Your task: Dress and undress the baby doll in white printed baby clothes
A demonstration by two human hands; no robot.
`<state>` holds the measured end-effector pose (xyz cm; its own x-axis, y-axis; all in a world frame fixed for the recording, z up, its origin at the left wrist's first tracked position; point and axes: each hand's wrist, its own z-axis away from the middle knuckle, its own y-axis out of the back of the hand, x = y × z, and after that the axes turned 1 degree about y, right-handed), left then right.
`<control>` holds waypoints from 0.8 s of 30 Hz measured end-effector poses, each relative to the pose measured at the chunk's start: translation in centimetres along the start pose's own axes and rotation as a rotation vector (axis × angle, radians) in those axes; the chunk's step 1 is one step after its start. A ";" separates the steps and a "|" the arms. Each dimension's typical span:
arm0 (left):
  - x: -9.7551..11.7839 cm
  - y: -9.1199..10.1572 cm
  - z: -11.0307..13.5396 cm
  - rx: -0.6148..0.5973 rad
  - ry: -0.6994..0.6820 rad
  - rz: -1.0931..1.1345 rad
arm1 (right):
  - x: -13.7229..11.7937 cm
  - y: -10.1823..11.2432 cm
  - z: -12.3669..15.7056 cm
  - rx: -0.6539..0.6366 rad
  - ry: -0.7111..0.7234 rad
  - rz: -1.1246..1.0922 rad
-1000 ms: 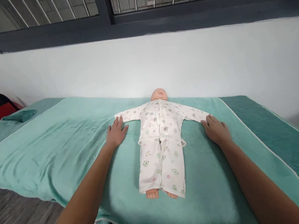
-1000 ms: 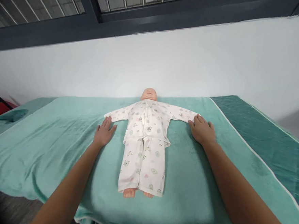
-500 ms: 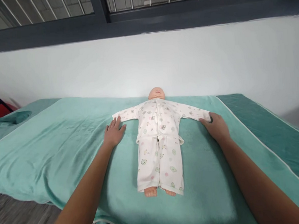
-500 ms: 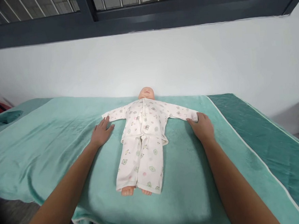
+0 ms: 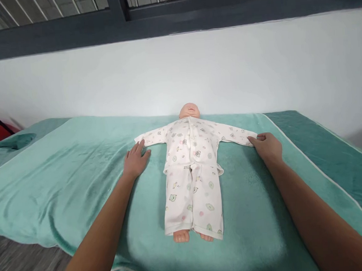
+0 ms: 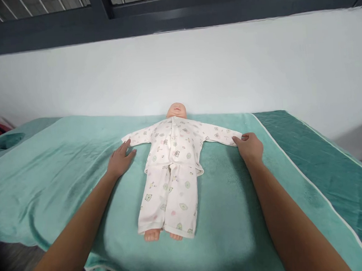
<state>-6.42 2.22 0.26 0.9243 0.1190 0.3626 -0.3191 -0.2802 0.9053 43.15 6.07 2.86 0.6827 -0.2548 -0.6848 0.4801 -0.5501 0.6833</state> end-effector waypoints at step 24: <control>0.0 0.3 0.2 0.031 0.002 0.026 | 0.6 1.6 0.5 -0.260 0.393 -0.108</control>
<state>-6.50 1.99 0.44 0.9156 0.1129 0.3859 -0.3359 -0.3128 0.8884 44.04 4.63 3.47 0.7540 0.1402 -0.6417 0.6470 -0.3272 0.6887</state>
